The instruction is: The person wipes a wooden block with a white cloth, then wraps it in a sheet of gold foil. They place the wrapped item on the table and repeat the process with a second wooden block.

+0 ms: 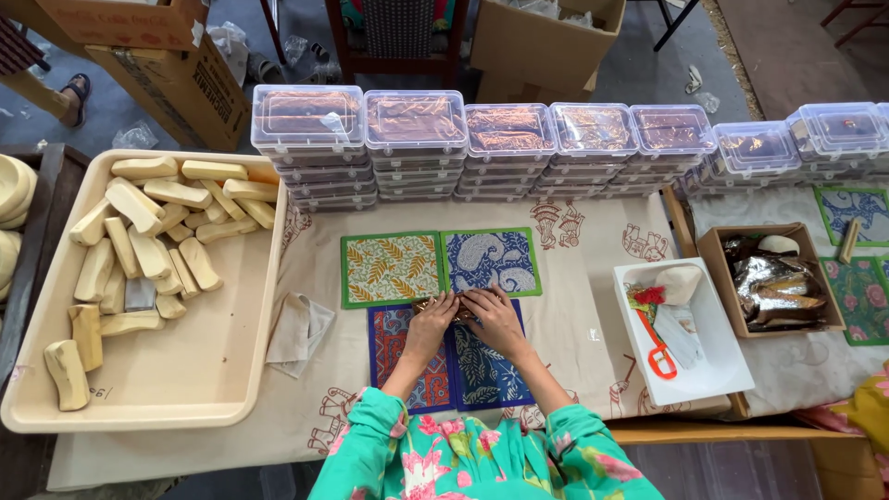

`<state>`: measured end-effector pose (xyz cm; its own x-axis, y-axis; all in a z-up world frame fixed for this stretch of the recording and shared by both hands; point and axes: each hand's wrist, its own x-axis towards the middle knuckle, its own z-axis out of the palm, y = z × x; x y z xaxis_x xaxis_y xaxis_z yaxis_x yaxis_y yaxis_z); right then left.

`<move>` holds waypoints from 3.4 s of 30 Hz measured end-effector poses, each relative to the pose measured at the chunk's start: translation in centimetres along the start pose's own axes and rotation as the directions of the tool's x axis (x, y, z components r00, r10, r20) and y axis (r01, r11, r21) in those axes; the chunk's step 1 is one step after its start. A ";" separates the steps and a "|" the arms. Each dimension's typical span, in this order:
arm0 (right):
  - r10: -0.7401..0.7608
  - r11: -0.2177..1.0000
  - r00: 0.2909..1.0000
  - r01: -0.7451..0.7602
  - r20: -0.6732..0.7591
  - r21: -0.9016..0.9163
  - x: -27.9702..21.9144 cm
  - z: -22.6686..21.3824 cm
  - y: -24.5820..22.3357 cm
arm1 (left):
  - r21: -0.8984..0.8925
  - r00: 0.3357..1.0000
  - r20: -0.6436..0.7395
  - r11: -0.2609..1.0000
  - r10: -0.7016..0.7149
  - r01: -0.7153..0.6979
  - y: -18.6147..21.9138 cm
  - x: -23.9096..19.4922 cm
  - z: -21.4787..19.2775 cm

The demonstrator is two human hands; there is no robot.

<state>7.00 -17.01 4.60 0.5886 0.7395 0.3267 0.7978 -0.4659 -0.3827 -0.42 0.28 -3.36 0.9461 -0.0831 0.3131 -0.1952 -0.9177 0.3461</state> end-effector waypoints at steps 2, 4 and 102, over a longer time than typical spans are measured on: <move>-0.014 0.997 1.000 0.013 -0.014 -0.075 -1.1 1.2 0.7 | -0.001 1.000 0.000 1.000 0.007 -0.007 -0.1 -0.1 0.1; -0.033 0.988 0.999 0.029 -0.028 -0.149 -1.6 1.9 1.1 | -0.001 1.000 -0.002 1.000 0.012 -0.012 -0.2 -0.1 0.0; 0.123 0.992 0.977 -0.124 -0.174 0.004 1.0 3.1 2.7 | 0.048 0.958 -0.279 0.996 -0.062 0.078 -4.9 -0.1 -7.3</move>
<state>9.33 -16.05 1.22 0.6956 0.5809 0.4226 0.7183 -0.5522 -0.4233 -1.45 7.62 1.43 0.8465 0.0853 0.5255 -0.1083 -0.9389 0.3268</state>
